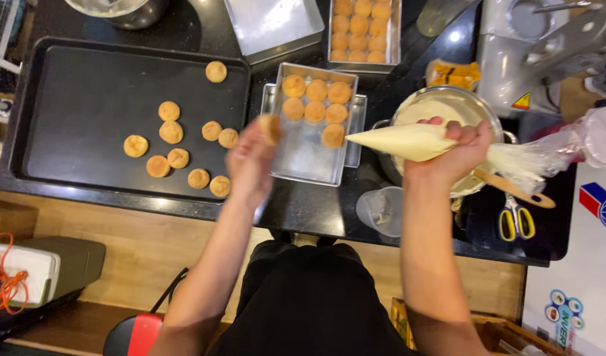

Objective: The person fills small round pastries with a white cream using a piping bag. They pick up each pastry from a tray, squeeze the cream into the center, and place the filled pastry into a metal container. The person refills the piping bag from a large mixing bowl during the process.

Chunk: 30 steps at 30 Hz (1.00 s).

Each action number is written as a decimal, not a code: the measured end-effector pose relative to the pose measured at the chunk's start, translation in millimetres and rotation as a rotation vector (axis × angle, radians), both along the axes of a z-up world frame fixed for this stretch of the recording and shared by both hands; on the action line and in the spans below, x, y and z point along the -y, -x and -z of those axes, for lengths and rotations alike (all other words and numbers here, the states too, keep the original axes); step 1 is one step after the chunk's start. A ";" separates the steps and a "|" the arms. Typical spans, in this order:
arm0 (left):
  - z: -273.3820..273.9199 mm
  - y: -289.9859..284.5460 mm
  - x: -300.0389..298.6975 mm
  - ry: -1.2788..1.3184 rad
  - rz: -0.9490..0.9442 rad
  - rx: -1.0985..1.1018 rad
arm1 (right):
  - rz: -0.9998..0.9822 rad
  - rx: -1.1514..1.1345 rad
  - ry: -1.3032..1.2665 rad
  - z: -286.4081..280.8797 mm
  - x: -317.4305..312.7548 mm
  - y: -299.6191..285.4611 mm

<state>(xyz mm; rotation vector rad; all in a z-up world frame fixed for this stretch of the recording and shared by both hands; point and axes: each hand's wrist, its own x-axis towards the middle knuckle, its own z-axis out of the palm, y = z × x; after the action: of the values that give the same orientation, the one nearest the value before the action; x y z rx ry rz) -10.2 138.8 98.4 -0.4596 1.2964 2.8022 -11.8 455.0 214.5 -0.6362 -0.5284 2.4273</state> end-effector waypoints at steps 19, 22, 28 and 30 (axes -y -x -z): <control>-87.5 -31.7 -125.6 -0.221 0.493 -0.053 | 0.152 -0.179 -0.369 -30.6 -3.8 -29.0; -79.8 -32.0 -129.1 -0.143 0.523 -0.066 | 0.147 -0.192 -0.436 -25.8 -8.8 -28.8; -69.2 -33.5 -132.9 -0.094 0.593 -0.093 | 0.126 -0.170 -0.480 -17.8 -20.4 -29.3; -68.0 -33.4 -133.6 -0.080 0.611 -0.092 | 0.110 -0.177 -0.482 -14.3 -23.3 -30.4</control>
<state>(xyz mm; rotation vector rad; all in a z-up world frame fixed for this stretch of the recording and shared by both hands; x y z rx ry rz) 23.2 272.4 166.4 0.0700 1.0923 2.3608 18.6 478.3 228.8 -0.2361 -0.9344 2.1129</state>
